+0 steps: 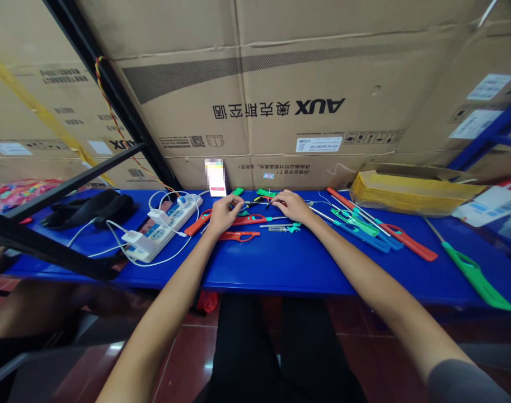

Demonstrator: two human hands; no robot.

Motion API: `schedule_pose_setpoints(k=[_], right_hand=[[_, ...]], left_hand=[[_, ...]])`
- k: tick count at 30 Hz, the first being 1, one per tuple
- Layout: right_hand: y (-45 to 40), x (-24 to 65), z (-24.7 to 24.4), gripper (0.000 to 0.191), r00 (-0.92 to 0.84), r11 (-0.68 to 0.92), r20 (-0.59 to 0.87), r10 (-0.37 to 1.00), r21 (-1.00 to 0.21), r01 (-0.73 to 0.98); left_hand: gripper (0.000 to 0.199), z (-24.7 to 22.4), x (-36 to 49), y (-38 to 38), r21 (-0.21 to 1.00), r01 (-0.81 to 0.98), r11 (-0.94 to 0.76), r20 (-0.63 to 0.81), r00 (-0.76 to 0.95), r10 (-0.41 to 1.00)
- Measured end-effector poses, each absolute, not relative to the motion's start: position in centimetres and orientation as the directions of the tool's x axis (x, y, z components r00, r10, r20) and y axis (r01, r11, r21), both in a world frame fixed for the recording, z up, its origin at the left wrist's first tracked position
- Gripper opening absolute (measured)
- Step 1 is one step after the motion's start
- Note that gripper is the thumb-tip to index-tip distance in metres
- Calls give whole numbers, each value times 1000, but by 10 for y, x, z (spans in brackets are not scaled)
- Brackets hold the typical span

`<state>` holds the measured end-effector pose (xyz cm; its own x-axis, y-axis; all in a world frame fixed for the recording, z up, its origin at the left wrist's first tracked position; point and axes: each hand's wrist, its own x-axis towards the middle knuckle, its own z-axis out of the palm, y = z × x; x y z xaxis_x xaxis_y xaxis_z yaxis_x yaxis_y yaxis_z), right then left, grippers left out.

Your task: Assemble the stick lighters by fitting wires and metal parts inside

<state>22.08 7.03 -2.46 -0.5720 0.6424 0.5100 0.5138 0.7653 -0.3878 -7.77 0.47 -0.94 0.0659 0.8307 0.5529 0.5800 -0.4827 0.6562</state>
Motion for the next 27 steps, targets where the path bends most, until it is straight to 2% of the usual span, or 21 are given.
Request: schedule_pose_setpoints(k=[27], right_hand=[[72, 222, -27, 19, -582, 760, 490, 648, -382, 525]], left_hand=[[17, -9, -75, 3, 637, 601, -483, 557, 74, 827]])
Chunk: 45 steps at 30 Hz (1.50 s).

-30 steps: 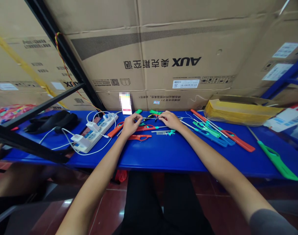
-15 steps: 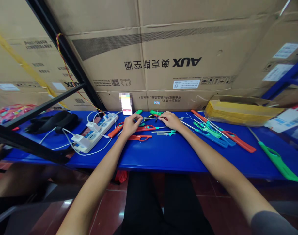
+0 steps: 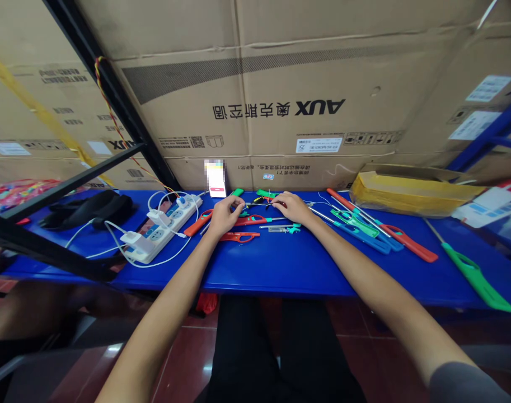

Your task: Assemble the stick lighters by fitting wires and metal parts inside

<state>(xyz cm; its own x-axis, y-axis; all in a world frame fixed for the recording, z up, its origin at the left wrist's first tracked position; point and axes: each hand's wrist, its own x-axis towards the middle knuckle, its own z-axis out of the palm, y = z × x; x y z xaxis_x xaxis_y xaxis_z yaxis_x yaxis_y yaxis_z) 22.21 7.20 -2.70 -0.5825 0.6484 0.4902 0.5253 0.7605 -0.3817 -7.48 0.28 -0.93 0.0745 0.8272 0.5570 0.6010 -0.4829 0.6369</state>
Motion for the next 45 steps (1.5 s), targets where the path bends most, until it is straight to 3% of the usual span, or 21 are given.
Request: schedule_pose_setpoints(k=[16, 20, 25, 29, 37, 45], right_hand=[[72, 224, -24, 16, -565, 743, 484, 668, -386, 547], [73, 226, -25, 13, -562, 733, 472, 679, -395, 554], [74, 227, -26, 14, -606, 746, 435, 666, -374, 551], [74, 225, -26, 12, -608, 750, 439, 661, -375, 545], [71, 223, -17, 18, -505, 698, 483, 716, -484, 527], [66, 228, -10, 22, -494, 679, 468, 733, -536, 501]], left_hand=[[12, -7, -75, 1, 592, 642, -487, 570, 93, 816], [9, -2, -75, -4, 553, 646, -526, 500, 248, 830], [13, 3, -78, -6, 370, 666, -648, 394, 519, 759], [21, 0, -79, -4, 303, 697, -650, 365, 545, 755], [11, -3, -81, -3, 375, 678, -632, 401, 496, 770], [29, -5, -90, 2, 506, 640, -577, 472, 355, 807]])
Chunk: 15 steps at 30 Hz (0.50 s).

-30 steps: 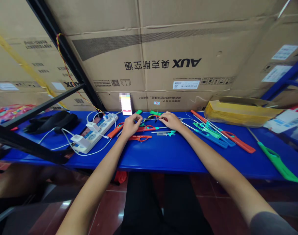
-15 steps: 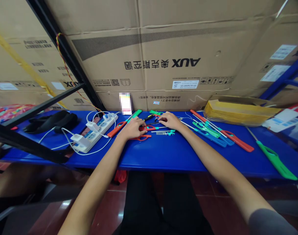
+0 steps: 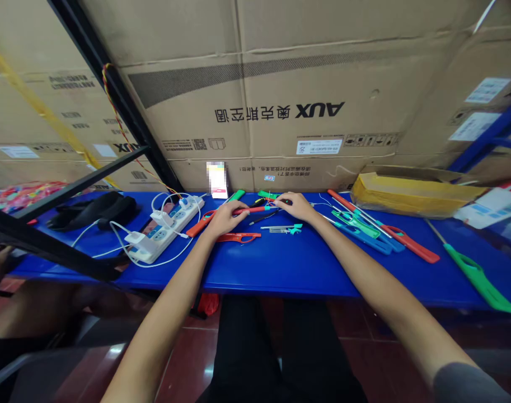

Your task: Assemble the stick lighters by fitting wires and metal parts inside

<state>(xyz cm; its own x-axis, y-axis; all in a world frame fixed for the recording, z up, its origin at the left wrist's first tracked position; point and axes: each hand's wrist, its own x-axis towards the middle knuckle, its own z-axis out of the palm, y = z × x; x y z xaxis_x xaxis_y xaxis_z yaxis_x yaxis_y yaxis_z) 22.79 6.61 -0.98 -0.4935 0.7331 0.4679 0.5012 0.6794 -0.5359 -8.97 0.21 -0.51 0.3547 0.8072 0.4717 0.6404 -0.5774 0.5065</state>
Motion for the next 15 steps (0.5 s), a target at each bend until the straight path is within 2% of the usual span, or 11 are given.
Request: schedule_pose_setpoints(k=[4, 7, 15], right_hand=[[66, 231, -9, 17, -571, 732, 458, 682, -417, 539], [69, 232, -10, 20, -614, 759, 449, 649, -329, 562], [71, 233, -12, 25, -588, 770, 534, 607, -215, 601]], left_hand=[[36, -3, -91, 1, 517, 656, -550, 459, 330, 825], [38, -2, -90, 0, 536, 652, -537, 460, 308, 833], [38, 3, -89, -8, 656, 533, -534, 409, 343, 846]])
